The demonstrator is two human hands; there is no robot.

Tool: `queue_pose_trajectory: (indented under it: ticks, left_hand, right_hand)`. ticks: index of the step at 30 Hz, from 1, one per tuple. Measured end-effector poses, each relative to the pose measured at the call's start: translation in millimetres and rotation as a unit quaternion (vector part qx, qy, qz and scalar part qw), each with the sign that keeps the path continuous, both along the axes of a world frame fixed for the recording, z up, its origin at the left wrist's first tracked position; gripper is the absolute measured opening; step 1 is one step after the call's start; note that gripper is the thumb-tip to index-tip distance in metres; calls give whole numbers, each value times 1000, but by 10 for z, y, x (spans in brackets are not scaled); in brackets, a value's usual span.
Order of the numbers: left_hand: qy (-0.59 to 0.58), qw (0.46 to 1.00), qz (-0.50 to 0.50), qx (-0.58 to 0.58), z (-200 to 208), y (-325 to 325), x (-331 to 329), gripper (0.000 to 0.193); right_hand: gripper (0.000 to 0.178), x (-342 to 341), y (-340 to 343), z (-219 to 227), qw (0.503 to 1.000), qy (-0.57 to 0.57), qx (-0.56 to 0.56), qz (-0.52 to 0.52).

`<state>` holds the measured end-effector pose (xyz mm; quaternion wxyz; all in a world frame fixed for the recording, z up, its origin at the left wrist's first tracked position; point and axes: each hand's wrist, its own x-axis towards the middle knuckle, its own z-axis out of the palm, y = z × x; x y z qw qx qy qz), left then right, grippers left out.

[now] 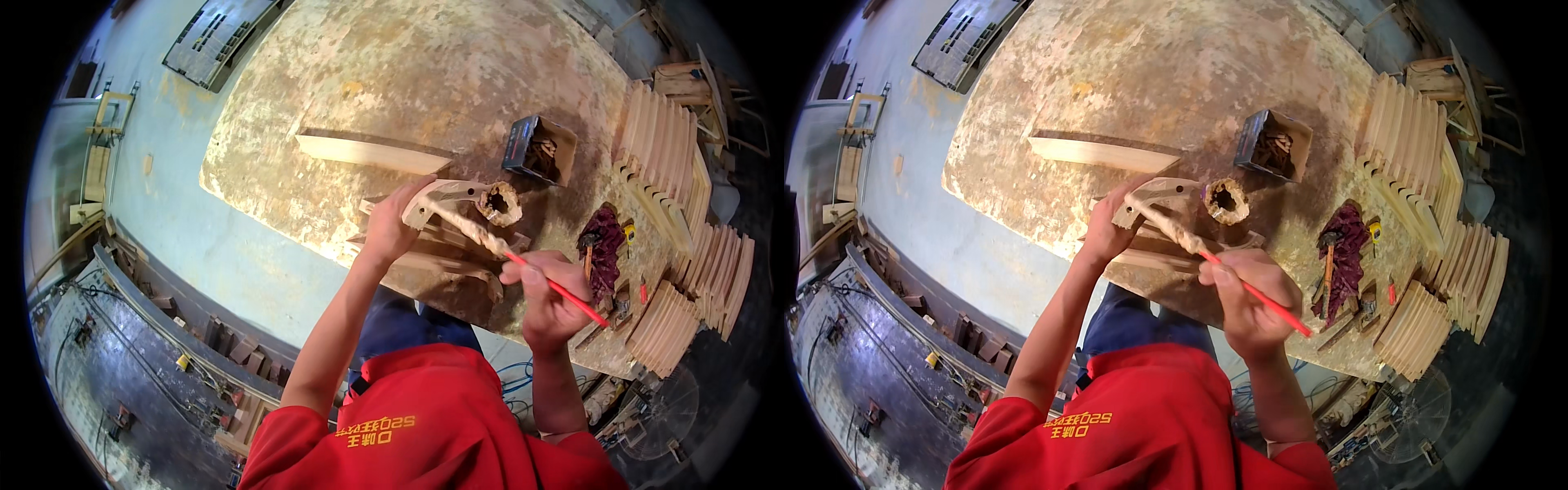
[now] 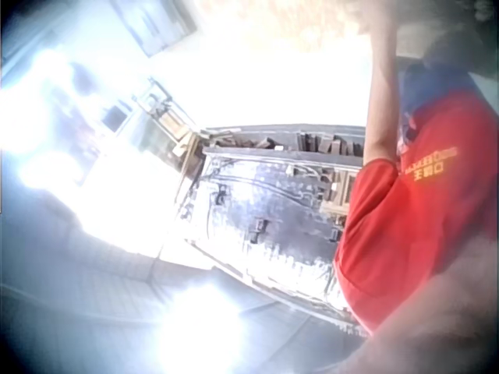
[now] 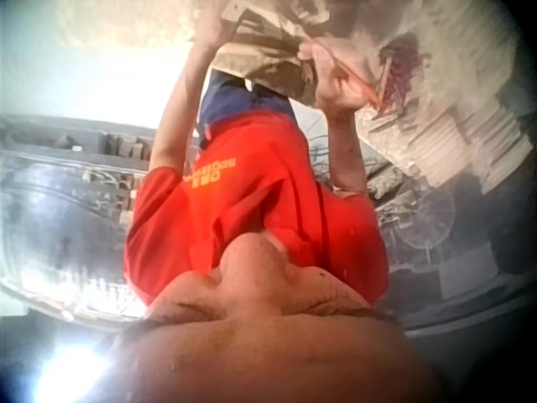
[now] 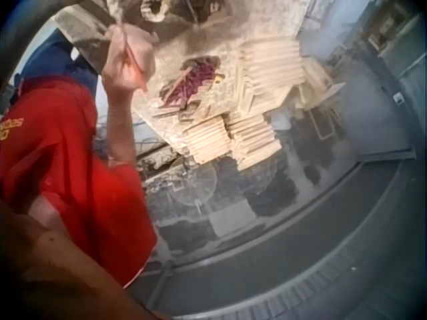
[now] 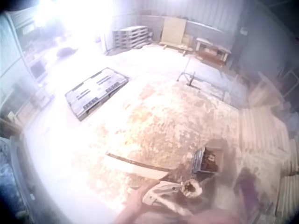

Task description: The person applies glue to curved wooden pieces using a brush, then joins them with a hammer. The person also wipes a rectangular wooden piece with a cloth and applies glue to it. The person works at a cluttered workbench with stacks of similar wooden parts nearby.

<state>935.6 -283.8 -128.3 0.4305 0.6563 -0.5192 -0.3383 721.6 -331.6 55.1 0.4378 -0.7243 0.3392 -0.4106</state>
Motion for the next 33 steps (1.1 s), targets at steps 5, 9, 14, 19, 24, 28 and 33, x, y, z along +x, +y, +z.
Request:
queue_pose_trajectory:
  ticks: [5,9,14,19,24,28,33]
  left_hand:
    - [21,998,-8,60,41,-17,-10,55]
    - [8,1000,12,5,60,-30,6,53]
    - [35,996,62,-55,-61,-77,183,48]
    - [2,999,49,-21,55,-115,116,50]
    - [52,998,36,4,122,-162,65,48]
    - [20,1000,17,-5,20,-131,-18,50]
    - [19,1000,19,9,-9,-128,-85,53]
  right_hand:
    - [5,-187,-103,-50,997,4,-1,-74]
    - [5,-343,-158,46,994,-7,-19,-111]
    - [8,-824,-125,-53,979,68,29,-187]
    - [9,-701,-352,-953,969,223,16,-107]
    - [10,-533,-623,-1490,960,272,-47,-44]
    - [11,-737,-622,-1425,973,200,66,-95]
    - [16,-1218,-446,-998,941,41,266,-206]
